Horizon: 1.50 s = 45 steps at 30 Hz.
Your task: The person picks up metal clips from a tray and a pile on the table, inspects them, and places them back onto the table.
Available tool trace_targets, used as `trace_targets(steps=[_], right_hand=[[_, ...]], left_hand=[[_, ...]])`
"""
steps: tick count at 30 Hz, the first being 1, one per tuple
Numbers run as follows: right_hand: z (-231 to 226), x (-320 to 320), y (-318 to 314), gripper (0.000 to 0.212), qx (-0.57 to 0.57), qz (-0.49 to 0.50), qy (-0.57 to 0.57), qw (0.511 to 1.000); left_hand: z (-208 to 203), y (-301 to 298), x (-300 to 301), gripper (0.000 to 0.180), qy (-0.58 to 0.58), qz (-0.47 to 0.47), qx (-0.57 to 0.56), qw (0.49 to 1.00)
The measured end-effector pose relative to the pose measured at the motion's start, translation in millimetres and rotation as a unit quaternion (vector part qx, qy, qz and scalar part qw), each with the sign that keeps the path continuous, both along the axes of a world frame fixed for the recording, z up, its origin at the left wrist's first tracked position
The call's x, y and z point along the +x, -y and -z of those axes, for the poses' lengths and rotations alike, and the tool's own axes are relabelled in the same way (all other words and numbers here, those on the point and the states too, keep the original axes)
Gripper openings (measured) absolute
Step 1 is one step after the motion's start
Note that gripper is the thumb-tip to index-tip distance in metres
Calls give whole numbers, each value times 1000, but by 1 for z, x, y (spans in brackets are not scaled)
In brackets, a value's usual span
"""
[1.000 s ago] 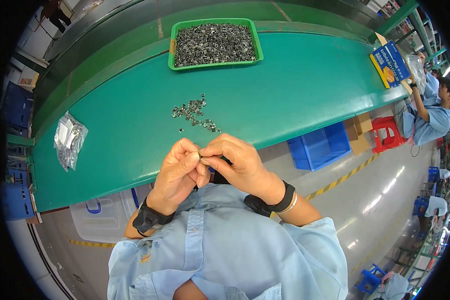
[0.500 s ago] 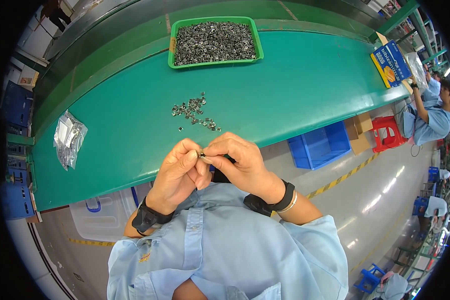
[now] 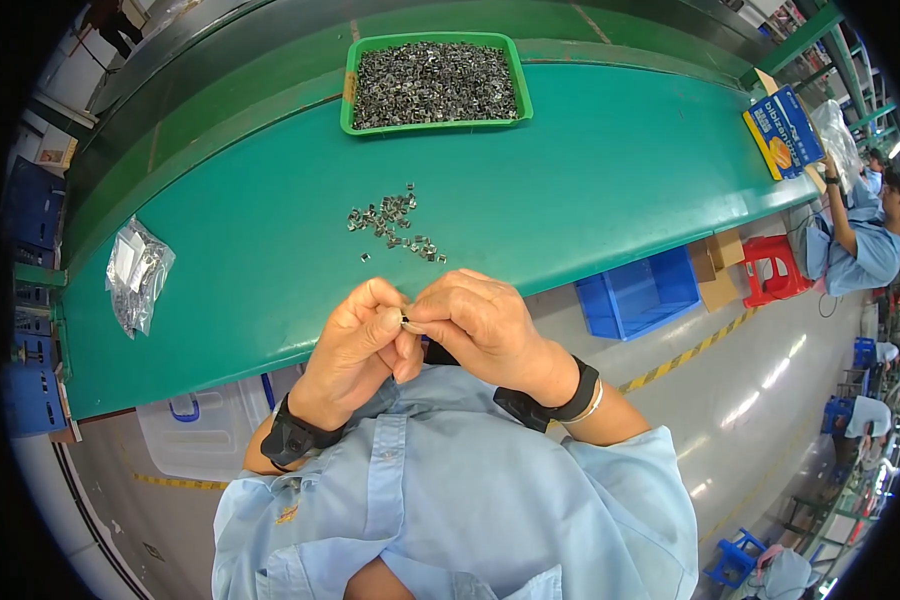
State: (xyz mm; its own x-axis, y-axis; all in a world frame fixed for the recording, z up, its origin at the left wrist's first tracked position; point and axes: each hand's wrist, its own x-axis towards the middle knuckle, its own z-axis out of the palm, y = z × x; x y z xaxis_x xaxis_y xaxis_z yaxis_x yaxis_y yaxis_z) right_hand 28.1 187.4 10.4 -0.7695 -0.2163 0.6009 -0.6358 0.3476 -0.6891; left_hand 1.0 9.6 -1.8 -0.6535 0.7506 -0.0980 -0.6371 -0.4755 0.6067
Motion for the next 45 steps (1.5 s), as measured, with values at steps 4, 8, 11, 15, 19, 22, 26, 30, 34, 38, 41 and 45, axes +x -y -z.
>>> trace_targets(steps=[4,8,11,15,19,22,26,30,34,38,41,45], right_hand=[[1,0,-2,15,8,-1,4,1000],[5,-1,-1,14,-45,-8,53,998],[8,-2,-1,13,-67,-3,72,995],[12,0,-1,14,-97,1,102,990],[3,-18,-13,13,-55,28,106,992],[-20,-60,-30,8,-58,73,196,976],[-51,-144,-52,13,-19,101,179,979],[-54,-176,-47,16,32,124,142,982],[-25,-147,-40,18,179,69,134,972],[-24,-130,-27,17,325,67,215,919],[-23,-130,-22,17,344,71,226,909],[-20,-131,-20,17,362,79,214,904]], left_hand=[[-6,1,-1,15,-19,-8,-54,998],[-9,-1,-1,17,-18,-20,-79,997],[-8,-4,-1,22,-11,-33,-55,998],[-5,-4,-3,23,-25,-21,-49,998],[-6,-1,-7,20,-10,-32,-49,998],[-3,1,-10,19,-3,-26,-34,999],[-1,2,-13,19,13,-18,-11,1000],[3,6,-15,18,25,2,15,1000],[7,9,-19,16,36,23,35,998],[7,6,-21,15,31,41,33,998],[7,6,-21,15,28,46,31,998],[8,7,-20,15,32,43,30,998]])
